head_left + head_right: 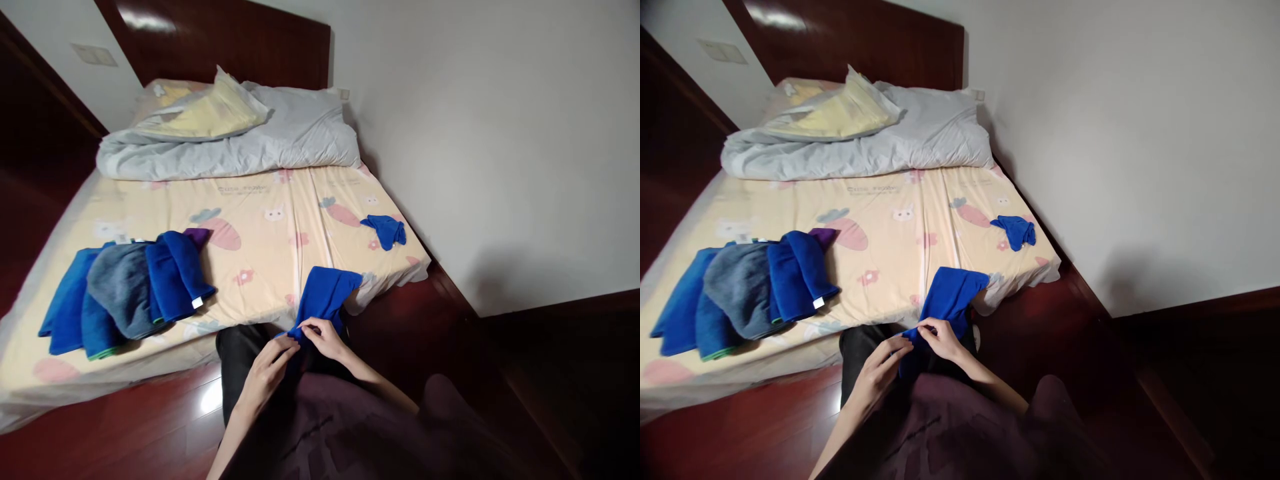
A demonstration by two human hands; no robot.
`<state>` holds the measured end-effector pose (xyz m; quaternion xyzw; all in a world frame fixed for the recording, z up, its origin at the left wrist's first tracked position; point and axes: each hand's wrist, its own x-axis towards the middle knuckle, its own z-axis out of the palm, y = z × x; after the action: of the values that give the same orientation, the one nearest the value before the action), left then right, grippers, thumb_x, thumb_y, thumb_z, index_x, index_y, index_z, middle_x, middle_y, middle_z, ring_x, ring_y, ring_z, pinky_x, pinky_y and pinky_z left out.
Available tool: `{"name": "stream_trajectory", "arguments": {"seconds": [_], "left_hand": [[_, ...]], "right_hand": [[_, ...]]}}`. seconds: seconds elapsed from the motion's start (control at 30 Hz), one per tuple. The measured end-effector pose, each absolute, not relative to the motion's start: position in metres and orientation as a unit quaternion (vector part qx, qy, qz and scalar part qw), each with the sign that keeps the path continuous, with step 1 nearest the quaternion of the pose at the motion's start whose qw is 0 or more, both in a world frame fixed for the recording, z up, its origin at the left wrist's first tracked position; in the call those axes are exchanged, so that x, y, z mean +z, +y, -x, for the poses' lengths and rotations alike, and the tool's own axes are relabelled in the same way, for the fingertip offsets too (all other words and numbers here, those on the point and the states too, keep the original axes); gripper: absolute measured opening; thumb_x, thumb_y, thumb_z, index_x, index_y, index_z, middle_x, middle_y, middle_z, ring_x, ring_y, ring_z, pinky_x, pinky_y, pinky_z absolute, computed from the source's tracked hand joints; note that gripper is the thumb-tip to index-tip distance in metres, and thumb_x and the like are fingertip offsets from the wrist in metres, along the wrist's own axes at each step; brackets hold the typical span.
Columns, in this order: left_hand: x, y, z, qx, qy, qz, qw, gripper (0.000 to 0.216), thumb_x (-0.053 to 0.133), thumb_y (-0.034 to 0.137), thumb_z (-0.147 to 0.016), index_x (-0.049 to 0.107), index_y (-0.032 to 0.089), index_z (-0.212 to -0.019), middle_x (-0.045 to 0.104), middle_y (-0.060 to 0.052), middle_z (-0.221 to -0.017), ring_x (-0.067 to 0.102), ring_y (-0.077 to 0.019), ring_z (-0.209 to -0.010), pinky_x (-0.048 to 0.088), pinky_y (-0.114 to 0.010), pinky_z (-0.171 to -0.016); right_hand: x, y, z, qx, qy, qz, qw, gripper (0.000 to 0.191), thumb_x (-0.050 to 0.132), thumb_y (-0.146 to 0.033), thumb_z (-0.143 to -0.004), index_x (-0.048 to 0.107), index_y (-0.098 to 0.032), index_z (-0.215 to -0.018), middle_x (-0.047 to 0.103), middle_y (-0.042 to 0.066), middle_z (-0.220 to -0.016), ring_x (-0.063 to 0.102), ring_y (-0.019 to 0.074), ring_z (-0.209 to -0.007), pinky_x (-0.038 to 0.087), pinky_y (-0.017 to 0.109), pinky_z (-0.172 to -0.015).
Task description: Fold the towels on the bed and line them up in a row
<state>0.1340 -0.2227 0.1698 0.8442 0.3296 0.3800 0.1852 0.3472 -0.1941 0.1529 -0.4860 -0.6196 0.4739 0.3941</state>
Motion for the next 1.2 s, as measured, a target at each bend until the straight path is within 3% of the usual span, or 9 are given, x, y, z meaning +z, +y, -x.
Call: {"name": "stream_trajectory", "arguments": {"seconds": [0.1, 0.23, 0.37, 0.47, 0.63, 0.77, 0.87, 0.97, 1.2], "left_hand": [[0.174, -0.223, -0.138, 0.432, 0.41, -0.782, 0.183, 0.027, 0.049, 0.009, -0.099, 0.068, 0.019, -0.116, 0.072, -0.007, -0.106, 0.073, -0.0154, -0.098, 0.059, -0.023, -0.086], [0.186, -0.222, -0.146, 0.47, 0.467, -0.738, 0.132, 0.02, 0.056, 0.013, -0.099, 0.067, 0.02, -0.114, 0.071, -0.003, -0.094, 0.071, -0.012, -0.081, 0.057, -0.019, -0.075], [0.199, -0.222, -0.146, 0.437, 0.431, -0.784, 0.096, 0.027, 0.057, 0.01, -0.099, 0.067, 0.019, -0.122, 0.07, -0.003, -0.091, 0.069, -0.01, -0.076, 0.054, -0.017, -0.073], [0.212, -0.22, -0.139, 0.41, 0.404, -0.813, 0.083, 0.037, 0.055, 0.006, -0.098, 0.064, 0.017, -0.132, 0.071, -0.006, -0.095, 0.069, -0.0117, -0.08, 0.053, -0.02, -0.078], [0.235, -0.21, -0.125, 0.434, 0.433, -0.789, -0.03, 0.038, 0.062, 0.004, -0.094, 0.068, 0.019, -0.129, 0.072, -0.005, -0.092, 0.069, -0.0115, -0.078, 0.053, -0.02, -0.08], [0.244, -0.207, -0.125, 0.442, 0.46, -0.768, -0.054, 0.027, 0.066, 0.009, -0.094, 0.073, 0.019, -0.119, 0.071, -0.002, -0.084, 0.068, -0.0094, -0.071, 0.051, -0.016, -0.075], [0.244, -0.21, -0.132, 0.425, 0.445, -0.788, -0.013, 0.026, 0.063, 0.012, -0.097, 0.072, 0.017, -0.121, 0.069, -0.001, -0.081, 0.064, -0.0077, -0.065, 0.049, -0.015, -0.07], [0.244, -0.214, -0.137, 0.418, 0.435, -0.797, 0.028, 0.027, 0.06, 0.013, -0.099, 0.07, 0.017, -0.125, 0.067, 0.0, -0.08, 0.062, -0.0072, -0.063, 0.049, -0.015, -0.068], [0.259, -0.221, -0.137, 0.395, 0.415, -0.815, 0.095, 0.027, 0.057, 0.014, -0.101, 0.069, 0.016, -0.125, 0.061, 0.002, -0.074, 0.058, -0.0058, -0.059, 0.046, -0.014, -0.063]], "right_hand": [[0.166, -0.201, -0.347, 0.428, -0.672, 0.437, 0.418, 0.031, 0.059, -0.045, -0.1, 0.072, -0.02, -0.112, 0.074, 0.009, -0.111, 0.07, 0.021, -0.106, 0.055, 0.036, -0.098], [0.183, -0.216, -0.335, 0.254, -0.756, 0.394, 0.456, 0.052, 0.083, -0.047, -0.079, 0.068, -0.021, -0.122, 0.068, 0.013, -0.13, 0.062, 0.028, -0.122, 0.049, 0.045, -0.108], [0.188, -0.22, -0.322, 0.157, -0.739, 0.446, 0.479, 0.026, 0.069, -0.018, -0.086, 0.07, -0.023, -0.111, 0.074, 0.008, -0.108, 0.067, 0.0234, -0.103, 0.055, 0.04, -0.095], [0.189, -0.211, -0.326, 0.151, -0.714, 0.475, 0.491, 0.027, 0.055, -0.003, -0.085, 0.071, -0.022, -0.097, 0.074, 0.005, -0.092, 0.068, 0.0194, -0.09, 0.057, 0.034, -0.085], [0.202, -0.203, -0.347, 0.178, -0.721, 0.474, 0.472, 0.027, 0.049, -0.003, -0.085, 0.063, -0.023, -0.073, 0.068, 0.001, -0.072, 0.065, 0.0151, -0.068, 0.054, 0.027, -0.067], [0.209, -0.213, -0.339, 0.262, -0.768, 0.423, 0.403, 0.011, 0.063, -0.017, -0.086, 0.067, -0.022, -0.095, 0.072, 0.002, -0.089, 0.069, 0.0153, -0.077, 0.058, 0.026, -0.074], [0.201, -0.216, -0.321, 0.253, -0.782, 0.439, 0.362, 0.03, 0.08, -0.033, -0.079, 0.065, -0.021, -0.102, 0.072, 0.005, -0.095, 0.07, 0.0218, -0.09, 0.06, 0.033, -0.085], [0.191, -0.21, -0.31, 0.218, -0.761, 0.476, 0.384, 0.022, 0.077, -0.032, -0.084, 0.064, -0.02, -0.098, 0.07, 0.008, -0.093, 0.069, 0.0247, -0.092, 0.061, 0.036, -0.084], [0.199, -0.197, -0.316, 0.218, -0.737, 0.448, 0.457, 0.023, 0.066, -0.022, -0.09, 0.066, -0.021, -0.113, 0.073, 0.01, -0.107, 0.07, 0.0241, -0.103, 0.059, 0.038, -0.093]]}}
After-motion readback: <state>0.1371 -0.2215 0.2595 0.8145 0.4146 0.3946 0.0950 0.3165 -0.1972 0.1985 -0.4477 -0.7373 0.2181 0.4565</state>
